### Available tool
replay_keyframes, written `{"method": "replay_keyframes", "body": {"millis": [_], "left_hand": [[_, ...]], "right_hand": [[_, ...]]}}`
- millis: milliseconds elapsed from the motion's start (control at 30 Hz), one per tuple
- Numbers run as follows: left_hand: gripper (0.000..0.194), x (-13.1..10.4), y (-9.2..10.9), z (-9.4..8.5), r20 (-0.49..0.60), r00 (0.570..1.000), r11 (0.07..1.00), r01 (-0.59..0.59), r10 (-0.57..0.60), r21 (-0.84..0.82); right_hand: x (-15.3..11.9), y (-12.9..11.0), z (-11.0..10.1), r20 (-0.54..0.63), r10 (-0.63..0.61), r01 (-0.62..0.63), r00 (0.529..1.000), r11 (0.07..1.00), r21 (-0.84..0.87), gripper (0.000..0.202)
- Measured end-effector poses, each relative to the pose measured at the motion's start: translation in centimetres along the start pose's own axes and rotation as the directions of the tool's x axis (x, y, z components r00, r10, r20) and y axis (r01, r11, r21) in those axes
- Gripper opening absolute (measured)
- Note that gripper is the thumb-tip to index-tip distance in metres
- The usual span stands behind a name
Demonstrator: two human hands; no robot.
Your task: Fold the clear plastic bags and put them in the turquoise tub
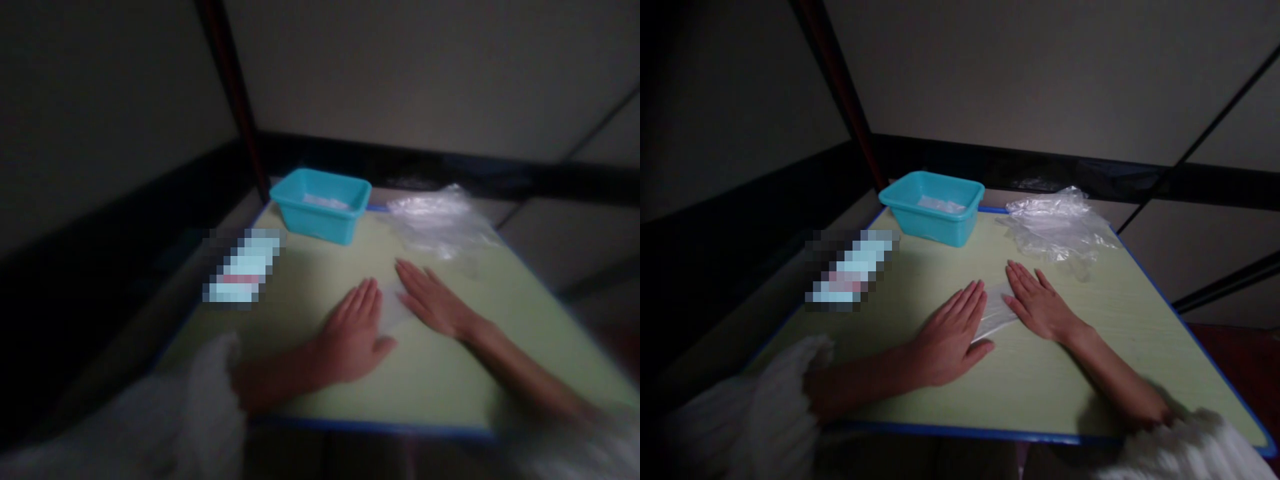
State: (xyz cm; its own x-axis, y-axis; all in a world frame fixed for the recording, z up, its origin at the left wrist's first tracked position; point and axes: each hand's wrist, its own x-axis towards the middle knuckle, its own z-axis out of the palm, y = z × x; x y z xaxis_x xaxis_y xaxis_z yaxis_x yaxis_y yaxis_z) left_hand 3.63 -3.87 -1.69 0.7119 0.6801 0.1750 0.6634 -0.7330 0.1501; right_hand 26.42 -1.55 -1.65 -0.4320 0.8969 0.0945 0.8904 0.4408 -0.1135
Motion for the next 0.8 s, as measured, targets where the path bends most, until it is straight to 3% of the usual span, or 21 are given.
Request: {"method": "replay_keyframes", "body": {"millis": [167, 300, 433, 533, 633, 800], "left_hand": [[0.08, 0.2, -0.6, -0.7, 0.005, 1.0, 0.994, 0.003, -0.002, -0.109], [0.074, 0.8, -1.8, -1.7, -0.067, 0.997, 0.98, 0.014, -0.028, -0.196], [0.041, 1.3, -2.8, -2.3, -0.217, 0.975, 0.96, -0.011, -0.053, -0.28], [0.023, 1.6, -3.0, -2.2, -0.319, 0.947, 0.936, -0.072, -0.045, -0.345], [0.018, 1.7, -3.1, -2.0, -0.361, 0.932, 0.904, -0.136, -0.022, -0.406], [0.018, 1.7, -3.0, -1.6, -0.369, 0.927, 0.878, -0.229, 0.065, -0.42]], "right_hand": [[-0.3, 2.5, -2.0, 0.038, 0.039, -0.047, 0.999, 0.97, 0.239, 0.06], [-1.0, 3.8, -5.1, -0.062, -0.129, 0.143, 0.99, 0.931, 0.336, 0.043], [-1.6, 2.9, -6.6, -0.111, -0.308, 0.324, 0.945, 0.927, 0.19, 0.02], [-1.8, 1.6, -6.3, -0.018, -0.418, 0.419, 0.908, 0.908, 0.014, 0.016], [-1.7, 0.5, -5.5, 0.052, -0.425, 0.428, 0.904, 0.894, -0.132, 0.014], [-1.6, -0.4, -5.0, 0.007, -0.423, 0.41, 0.906, 0.872, -0.268, 0.014]]}}
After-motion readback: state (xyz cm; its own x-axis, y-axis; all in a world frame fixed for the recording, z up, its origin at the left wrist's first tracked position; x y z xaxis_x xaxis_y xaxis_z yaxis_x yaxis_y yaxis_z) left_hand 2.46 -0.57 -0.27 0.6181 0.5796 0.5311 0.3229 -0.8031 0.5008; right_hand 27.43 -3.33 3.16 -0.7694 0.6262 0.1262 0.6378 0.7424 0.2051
